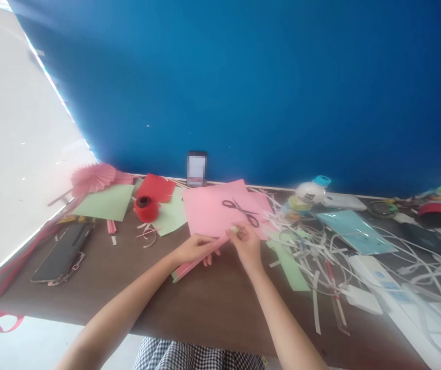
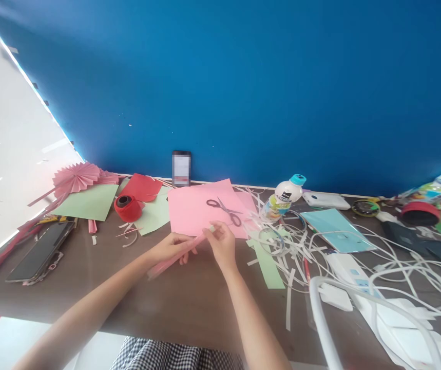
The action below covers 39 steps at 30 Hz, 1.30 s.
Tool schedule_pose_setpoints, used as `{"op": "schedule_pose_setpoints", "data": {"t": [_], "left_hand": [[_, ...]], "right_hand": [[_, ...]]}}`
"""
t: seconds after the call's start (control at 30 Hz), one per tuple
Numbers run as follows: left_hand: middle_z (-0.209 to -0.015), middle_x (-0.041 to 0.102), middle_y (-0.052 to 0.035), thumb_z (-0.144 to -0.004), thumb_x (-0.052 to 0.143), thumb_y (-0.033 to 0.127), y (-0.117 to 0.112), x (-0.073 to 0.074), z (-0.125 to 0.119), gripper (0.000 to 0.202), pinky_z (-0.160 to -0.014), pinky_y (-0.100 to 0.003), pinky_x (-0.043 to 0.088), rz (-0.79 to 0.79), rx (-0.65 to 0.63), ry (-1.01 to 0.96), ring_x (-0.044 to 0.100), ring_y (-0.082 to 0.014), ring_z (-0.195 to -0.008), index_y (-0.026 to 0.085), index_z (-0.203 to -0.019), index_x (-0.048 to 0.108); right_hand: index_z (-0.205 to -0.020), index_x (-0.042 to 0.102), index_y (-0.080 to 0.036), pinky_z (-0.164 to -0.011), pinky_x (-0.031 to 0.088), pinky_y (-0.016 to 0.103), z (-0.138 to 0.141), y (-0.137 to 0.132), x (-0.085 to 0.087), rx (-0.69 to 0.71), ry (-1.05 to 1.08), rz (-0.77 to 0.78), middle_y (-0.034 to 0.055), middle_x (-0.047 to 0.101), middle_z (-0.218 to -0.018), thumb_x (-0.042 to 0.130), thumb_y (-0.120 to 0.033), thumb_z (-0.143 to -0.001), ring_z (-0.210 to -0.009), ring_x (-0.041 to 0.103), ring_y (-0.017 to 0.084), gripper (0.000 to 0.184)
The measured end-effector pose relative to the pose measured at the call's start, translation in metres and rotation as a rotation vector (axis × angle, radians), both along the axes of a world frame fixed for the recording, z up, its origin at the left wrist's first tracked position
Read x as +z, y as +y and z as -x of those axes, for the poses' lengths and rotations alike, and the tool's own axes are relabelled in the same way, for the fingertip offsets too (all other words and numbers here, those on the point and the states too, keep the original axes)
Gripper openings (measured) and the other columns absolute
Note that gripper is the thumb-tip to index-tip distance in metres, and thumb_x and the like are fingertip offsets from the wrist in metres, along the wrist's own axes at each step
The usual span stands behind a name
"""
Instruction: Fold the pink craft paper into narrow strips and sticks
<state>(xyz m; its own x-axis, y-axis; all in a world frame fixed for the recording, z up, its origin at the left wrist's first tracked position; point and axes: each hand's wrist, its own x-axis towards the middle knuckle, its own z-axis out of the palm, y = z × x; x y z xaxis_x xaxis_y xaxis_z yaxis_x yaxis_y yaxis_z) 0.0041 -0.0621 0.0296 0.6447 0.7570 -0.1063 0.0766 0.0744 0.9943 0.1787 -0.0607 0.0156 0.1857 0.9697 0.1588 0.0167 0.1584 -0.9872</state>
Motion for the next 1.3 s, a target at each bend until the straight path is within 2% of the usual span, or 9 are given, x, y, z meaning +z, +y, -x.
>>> {"op": "schedule_pose_setpoints", "data": {"t": [0.1,0.27,0.47,0.67,0.87,1.0,1.17,1.3], "left_hand": [[-0.057,0.059,-0.0041,-0.076,0.049,0.048,0.000,-0.003,0.001,0.041,-0.054,-0.024,0.046,-0.032,-0.020,0.020,0.055,-0.0113,-0.050,0.010,-0.083,0.064],[-0.057,0.059,-0.0049,-0.075,0.048,0.050,0.002,-0.008,0.002,0.045,-0.054,-0.025,0.047,-0.026,0.000,0.009,0.057,-0.0126,-0.050,0.010,-0.084,0.064],[-0.049,0.048,0.0004,-0.077,0.043,0.051,0.003,-0.002,0.003,0.045,-0.046,-0.020,0.038,-0.048,0.039,0.045,0.046,-0.0080,-0.044,0.011,-0.080,0.064],[-0.045,0.042,0.0023,-0.077,0.046,0.050,0.010,-0.012,0.003,0.045,-0.042,-0.019,0.032,0.025,0.092,-0.086,0.039,-0.0062,-0.039,0.009,-0.077,0.063],[-0.048,0.049,-0.0007,-0.079,0.042,0.050,0.010,-0.012,0.005,0.046,-0.042,-0.019,0.036,0.007,0.069,-0.060,0.045,-0.0073,-0.041,0.009,-0.076,0.062],[-0.051,0.053,-0.0020,-0.077,0.043,0.051,0.009,-0.006,0.005,0.045,-0.045,-0.020,0.040,-0.009,0.084,-0.042,0.049,-0.0087,-0.045,0.009,-0.074,0.061],[-0.062,0.058,-0.0048,-0.075,0.047,0.051,0.010,-0.004,0.006,0.043,-0.054,-0.025,0.046,0.044,0.076,-0.091,0.056,-0.0117,-0.052,0.010,-0.077,0.060],[-0.070,0.060,-0.0069,-0.075,0.048,0.050,0.006,-0.005,0.003,0.043,-0.051,-0.024,0.045,0.044,0.100,-0.064,0.056,-0.0120,-0.053,0.010,-0.085,0.059]], "right_hand": [[-0.077,0.053,-0.020,-0.050,0.044,0.024,0.000,0.000,0.001,-0.008,0.006,0.024,-0.0035,0.054,-0.063,0.069,-0.033,-0.061,-0.051,0.052,0.010,0.026],[-0.089,0.052,-0.020,-0.051,0.045,0.026,-0.001,0.001,0.003,0.116,0.077,0.042,-0.0018,0.059,-0.065,0.067,-0.034,-0.063,-0.053,0.054,0.012,0.033],[-0.078,0.054,-0.020,-0.051,0.045,0.027,-0.002,0.001,0.003,0.088,0.076,0.016,0.0004,0.063,-0.071,0.067,-0.034,-0.063,-0.053,0.054,0.011,0.024],[-0.076,0.054,-0.020,-0.058,0.048,0.029,-0.003,0.001,0.004,0.107,0.076,-0.013,0.0021,0.062,-0.081,0.065,-0.034,-0.065,-0.061,0.057,0.013,0.021],[-0.090,0.051,-0.022,-0.069,0.048,0.031,-0.003,0.000,0.002,0.151,0.219,0.017,0.0042,0.062,-0.090,0.066,-0.030,-0.066,-0.080,0.059,0.018,0.029],[-0.090,0.053,-0.022,-0.072,0.048,0.033,-0.003,0.002,0.002,0.163,0.304,0.094,0.0035,0.064,-0.089,0.067,-0.030,-0.064,-0.081,0.060,0.018,0.031],[-0.092,0.057,-0.023,-0.073,0.048,0.034,-0.007,0.003,0.003,0.200,0.313,0.161,0.0042,0.065,-0.091,0.070,-0.029,-0.061,-0.089,0.060,0.020,0.034],[-0.092,0.059,-0.021,-0.074,0.048,0.035,-0.010,0.003,0.004,0.203,0.252,0.140,0.0056,0.065,-0.091,0.069,-0.029,-0.061,-0.089,0.060,0.021,0.034]]}}
